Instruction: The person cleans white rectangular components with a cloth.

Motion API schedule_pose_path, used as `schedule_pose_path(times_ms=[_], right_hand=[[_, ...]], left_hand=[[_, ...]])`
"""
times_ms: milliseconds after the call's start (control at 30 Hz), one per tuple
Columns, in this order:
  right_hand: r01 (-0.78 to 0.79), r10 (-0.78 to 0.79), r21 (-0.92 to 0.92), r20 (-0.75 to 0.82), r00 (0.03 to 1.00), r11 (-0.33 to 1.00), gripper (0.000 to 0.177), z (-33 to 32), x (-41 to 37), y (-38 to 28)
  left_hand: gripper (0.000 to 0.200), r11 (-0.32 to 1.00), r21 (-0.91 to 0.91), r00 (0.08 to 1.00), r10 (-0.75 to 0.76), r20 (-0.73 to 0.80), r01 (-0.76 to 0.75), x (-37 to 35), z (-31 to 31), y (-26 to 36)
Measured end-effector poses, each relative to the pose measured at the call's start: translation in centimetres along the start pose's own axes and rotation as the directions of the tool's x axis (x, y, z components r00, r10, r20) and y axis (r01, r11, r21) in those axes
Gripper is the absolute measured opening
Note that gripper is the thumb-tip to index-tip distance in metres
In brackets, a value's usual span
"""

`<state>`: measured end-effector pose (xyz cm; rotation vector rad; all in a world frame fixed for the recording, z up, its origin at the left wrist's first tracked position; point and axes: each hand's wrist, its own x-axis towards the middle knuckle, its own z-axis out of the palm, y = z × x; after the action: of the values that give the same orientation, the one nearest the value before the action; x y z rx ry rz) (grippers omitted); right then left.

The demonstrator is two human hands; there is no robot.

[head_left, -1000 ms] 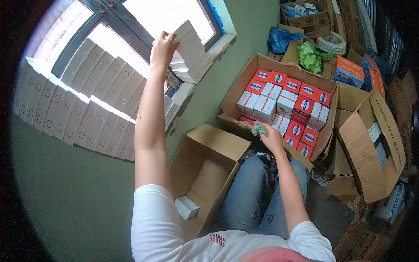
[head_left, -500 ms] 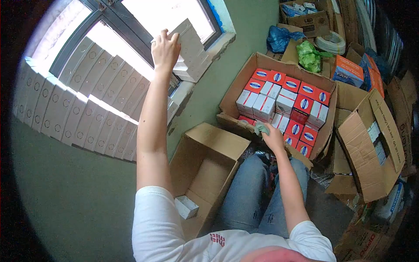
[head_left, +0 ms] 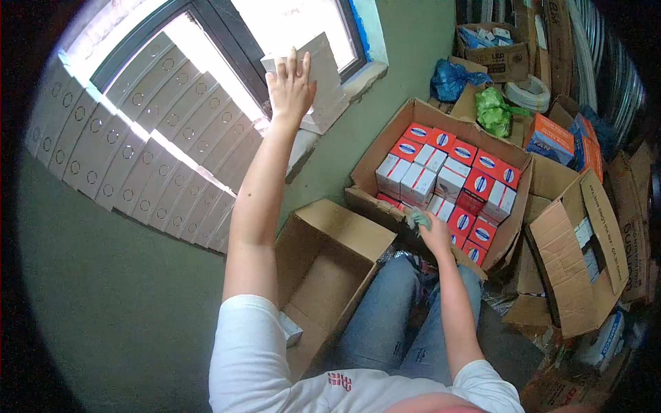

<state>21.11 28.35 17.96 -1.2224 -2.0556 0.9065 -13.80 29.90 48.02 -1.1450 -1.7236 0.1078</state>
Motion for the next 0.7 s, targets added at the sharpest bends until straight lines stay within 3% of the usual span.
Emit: schedule_pose_path(times_ms=[100, 133, 267, 367, 700], right_hand=[[0.011, -0.011, -0.001, -0.004, 1.0, 1.0, 0.031, -0.3, -0.1, -0.1], [-0.007, 0.007, -0.014, 0.006, 1.0, 1.0, 0.031, -0.7, -0.2, -0.6], [0.008, -0.008, -0.006, -0.005, 1.0, 1.0, 0.031, -0.9, -0.3, -0.1], [-0.022, 0.022, -0.032, -0.008, 1.0, 0.999, 0.033, -2.3, -0.4, -1.4], [-0.036, 0.055, 0.144, -0.135, 0.989, 0.989, 0.04, -3.0, 0.3, 0.4]], left_hand=[[0.074, 0.997, -0.048, 0.997, -0.061, 0.05, 0.064, -0.7, -0.3, 0.8], [0.084, 0.989, -0.114, 0.986, -0.079, 0.15, 0.096, -0.7, -0.4, 1.1], [0.097, 0.976, -0.16, 0.976, -0.115, 0.186, 0.146, -1.3, 0.3, 2.0], [0.099, 0.966, -0.151, 0.966, -0.182, 0.186, 0.211, -1.3, 0.6, 2.9], [0.097, 0.967, -0.194, 0.986, -0.153, 0.072, 0.164, -1.7, 2.3, 3.5]])
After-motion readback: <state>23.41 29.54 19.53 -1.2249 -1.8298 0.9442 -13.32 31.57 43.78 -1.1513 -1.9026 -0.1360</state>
